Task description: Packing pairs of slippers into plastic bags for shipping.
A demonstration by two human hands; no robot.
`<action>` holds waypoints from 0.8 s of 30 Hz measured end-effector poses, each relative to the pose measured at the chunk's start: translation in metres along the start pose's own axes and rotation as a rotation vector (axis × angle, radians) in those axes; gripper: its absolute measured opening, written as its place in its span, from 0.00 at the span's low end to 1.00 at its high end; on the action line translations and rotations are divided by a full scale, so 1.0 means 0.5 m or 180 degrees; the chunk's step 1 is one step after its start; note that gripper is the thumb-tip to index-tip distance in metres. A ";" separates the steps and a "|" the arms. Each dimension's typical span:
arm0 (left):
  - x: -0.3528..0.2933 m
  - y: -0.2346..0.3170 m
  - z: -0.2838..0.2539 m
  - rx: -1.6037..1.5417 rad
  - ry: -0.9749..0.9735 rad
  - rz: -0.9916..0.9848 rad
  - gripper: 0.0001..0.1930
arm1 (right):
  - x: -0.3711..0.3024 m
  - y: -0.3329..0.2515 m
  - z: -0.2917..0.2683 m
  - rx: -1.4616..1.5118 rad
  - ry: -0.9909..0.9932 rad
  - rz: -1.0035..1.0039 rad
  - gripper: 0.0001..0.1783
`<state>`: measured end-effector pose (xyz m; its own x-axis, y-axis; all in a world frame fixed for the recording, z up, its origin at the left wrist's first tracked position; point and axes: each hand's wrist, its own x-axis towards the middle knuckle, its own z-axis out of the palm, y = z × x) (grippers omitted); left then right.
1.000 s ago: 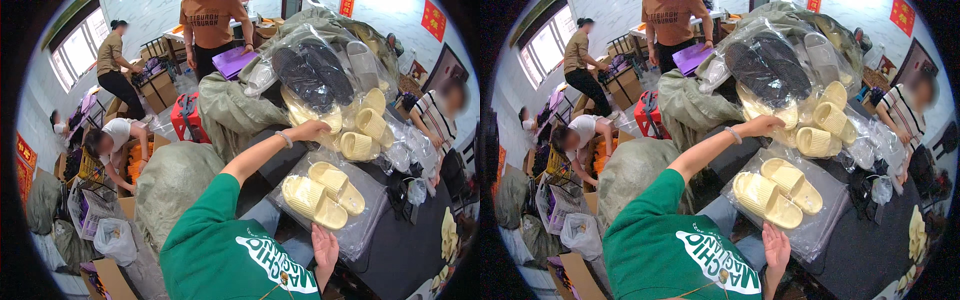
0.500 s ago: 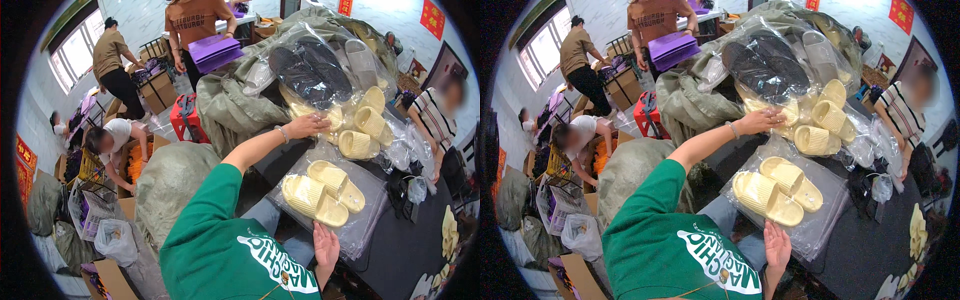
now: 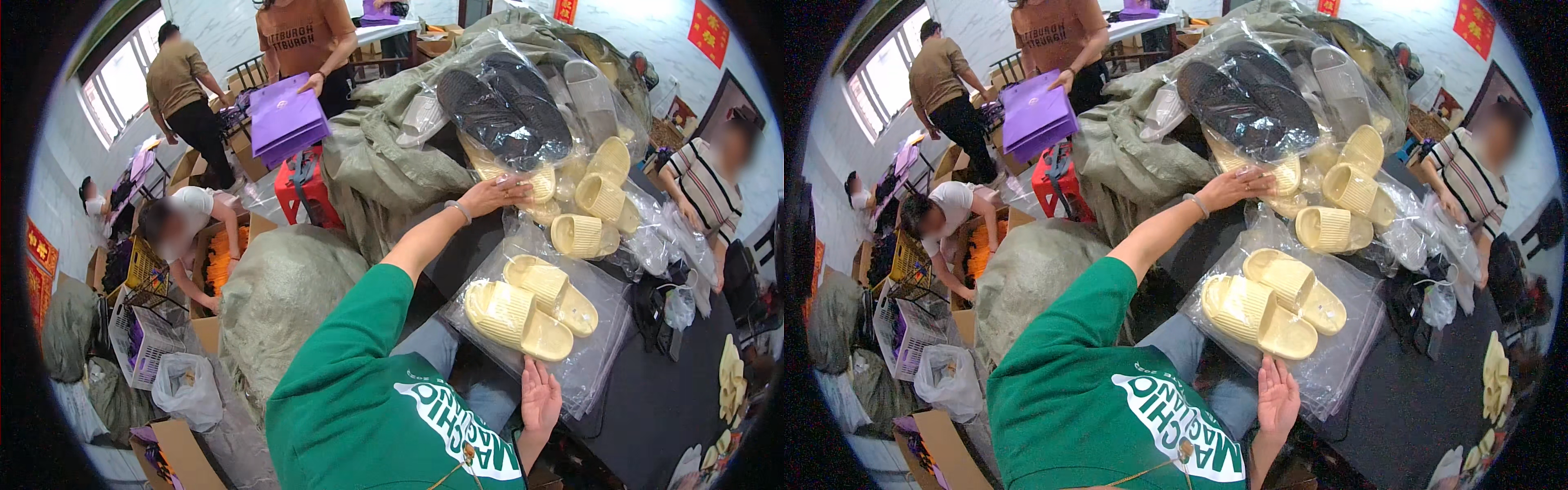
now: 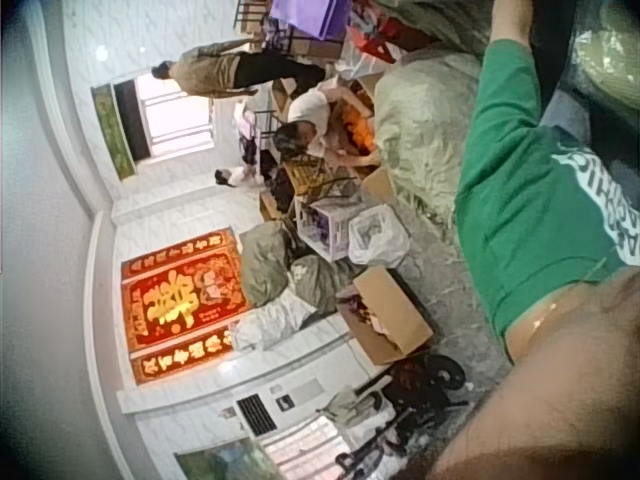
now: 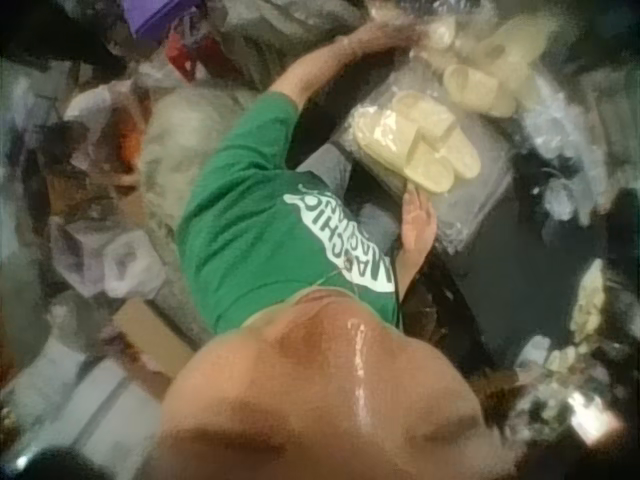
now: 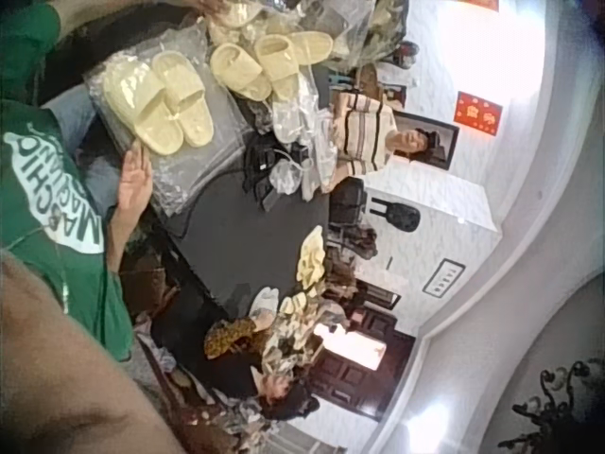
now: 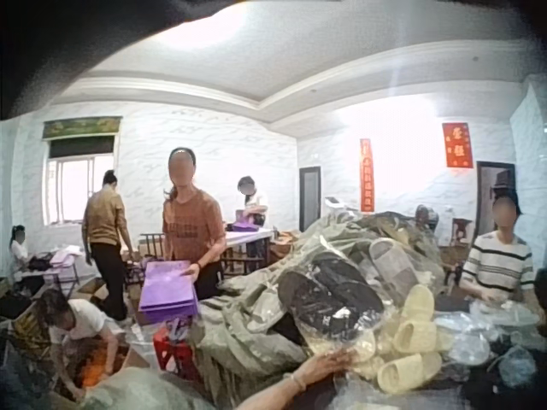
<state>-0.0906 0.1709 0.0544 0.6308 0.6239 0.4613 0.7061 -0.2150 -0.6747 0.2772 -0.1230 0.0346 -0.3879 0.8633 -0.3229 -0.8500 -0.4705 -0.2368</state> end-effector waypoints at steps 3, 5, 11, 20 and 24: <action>0.012 0.018 -0.017 -0.0657 0.0042 -0.0161 0.35 | -0.015 -0.002 0.002 -0.0016 0.0008 -0.0086 0.26; 0.000 0.031 -0.036 -0.1398 0.0126 -0.0290 0.35 | -0.018 -0.003 0.006 -0.0041 0.0035 -0.0082 0.27; -0.059 0.062 -0.172 -0.2574 0.0428 -0.0922 0.25 | -0.027 -0.003 0.013 -0.0311 -0.0081 -0.0053 0.26; -0.135 0.148 -0.251 -0.4139 0.0291 -0.1797 0.24 | -0.011 0.006 0.025 -0.0755 -0.0089 -0.0233 0.22; -0.121 0.170 -0.247 -0.4811 -0.0166 -0.2215 0.29 | -0.012 0.010 0.026 -0.0945 -0.0075 -0.0298 0.21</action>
<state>-0.0290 0.0218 0.0402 0.0940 0.9222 0.3752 0.5029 -0.3693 0.7815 0.2707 -0.1280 0.0473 -0.3239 0.9078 -0.2666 -0.7427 -0.4185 -0.5228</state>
